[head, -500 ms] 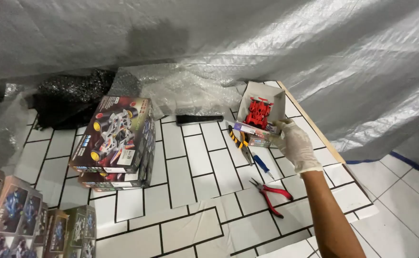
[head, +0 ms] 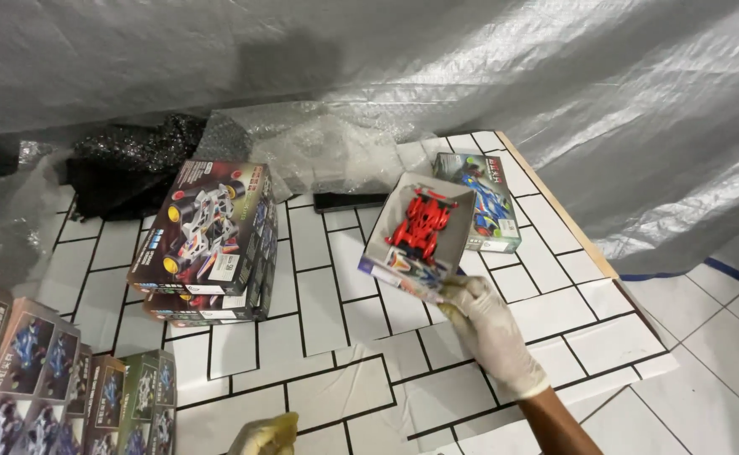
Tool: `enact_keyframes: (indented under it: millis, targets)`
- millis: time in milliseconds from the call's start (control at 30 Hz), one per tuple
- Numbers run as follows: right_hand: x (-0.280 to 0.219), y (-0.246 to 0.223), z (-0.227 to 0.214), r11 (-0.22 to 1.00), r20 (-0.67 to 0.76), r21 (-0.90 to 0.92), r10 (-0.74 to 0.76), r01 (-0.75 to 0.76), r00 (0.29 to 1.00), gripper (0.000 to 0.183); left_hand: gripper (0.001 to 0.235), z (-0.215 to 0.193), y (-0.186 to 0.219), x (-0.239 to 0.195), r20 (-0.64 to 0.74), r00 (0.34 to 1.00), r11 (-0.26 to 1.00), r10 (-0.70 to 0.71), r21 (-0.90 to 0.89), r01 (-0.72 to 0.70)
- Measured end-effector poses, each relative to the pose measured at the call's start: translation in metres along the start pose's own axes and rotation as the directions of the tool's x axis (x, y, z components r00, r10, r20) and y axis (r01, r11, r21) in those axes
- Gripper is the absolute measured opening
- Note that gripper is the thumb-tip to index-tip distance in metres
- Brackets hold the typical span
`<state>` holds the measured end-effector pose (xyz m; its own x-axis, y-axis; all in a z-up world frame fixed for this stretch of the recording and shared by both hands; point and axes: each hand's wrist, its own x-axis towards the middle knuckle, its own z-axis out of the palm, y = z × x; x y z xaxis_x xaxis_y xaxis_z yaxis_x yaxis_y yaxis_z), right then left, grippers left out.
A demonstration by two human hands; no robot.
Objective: Assembling a plastic toy car by fitting internal components like the motor and gears into the chassis.
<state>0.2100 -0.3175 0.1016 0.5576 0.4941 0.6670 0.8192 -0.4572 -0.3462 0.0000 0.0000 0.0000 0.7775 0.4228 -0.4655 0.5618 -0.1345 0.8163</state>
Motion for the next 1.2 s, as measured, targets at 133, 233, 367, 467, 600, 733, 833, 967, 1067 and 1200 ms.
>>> enact_keyframes:
  millis: [133, 233, 367, 467, 600, 733, 833, 967, 1067, 1200]
  targets:
    - [-0.041, -0.011, 0.011, 0.998, 0.065, 0.020, -0.061, 0.060, 0.996, 0.013, 0.055, 0.001, -0.011, -0.008, -0.018, 0.859, 0.848, 0.512, 0.170, -0.502]
    - [-0.062, -0.035, 0.013, 0.993, 0.057, 0.084, -0.088, 0.083, 0.994, 0.021, 0.032, 0.017, 0.055, -0.054, -0.438, 0.773, 0.876, 0.458, 0.076, -0.477]
    - [-0.078, -0.088, 0.011, 0.844, 0.050, 0.534, 0.037, -0.058, 0.998, 0.020, 0.061, 0.017, 0.059, -0.055, -0.348, 0.806, 0.863, 0.479, 0.016, -0.506]
    - [-0.105, -0.062, 0.042, 0.874, 0.219, 0.483, -0.066, -0.050, 0.974, 0.018, 0.075, 0.013, 0.089, -0.066, -0.226, 0.922, 0.947, 0.315, 0.011, -0.321]
    - [-0.134, -0.039, 0.077, 0.984, 0.464, 0.056, -0.175, 0.169, 0.868, 0.020, 0.072, 0.027, 0.067, -0.055, -0.273, 0.791, 0.832, 0.548, 0.082, -0.548]
    - [-0.087, -0.065, 0.038, 0.953, 0.405, 0.302, -0.156, 0.030, 0.901, 0.034, 0.063, 0.035, 0.041, -0.042, -0.263, 0.678, 0.725, 0.686, 0.184, -0.663]
    - [-0.046, -0.062, 0.023, 0.844, 0.462, 0.497, -0.060, -0.202, 0.885, 0.042, 0.056, 0.032, 0.054, -0.040, -0.312, 0.607, 0.683, 0.731, 0.339, -0.648]
    - [0.016, -0.068, 0.036, 0.987, 0.463, 0.037, 0.123, -0.158, 0.878, 0.023, 0.075, 0.033, 0.074, -0.035, -0.188, 0.782, 0.523, 0.594, 0.829, -0.197]
    - [0.061, -0.076, 0.060, 0.940, 0.666, -0.096, 0.305, -0.327, 0.681, 0.040, 0.087, 0.039, 0.086, -0.027, -0.162, 0.769, 0.390, 0.619, 0.913, -0.122]
    - [0.070, -0.054, 0.113, 0.978, 0.741, -0.206, 0.167, -0.016, 0.650, 0.043, 0.099, 0.057, 0.081, -0.001, -0.143, 0.874, 0.238, 0.464, 0.971, 0.033]
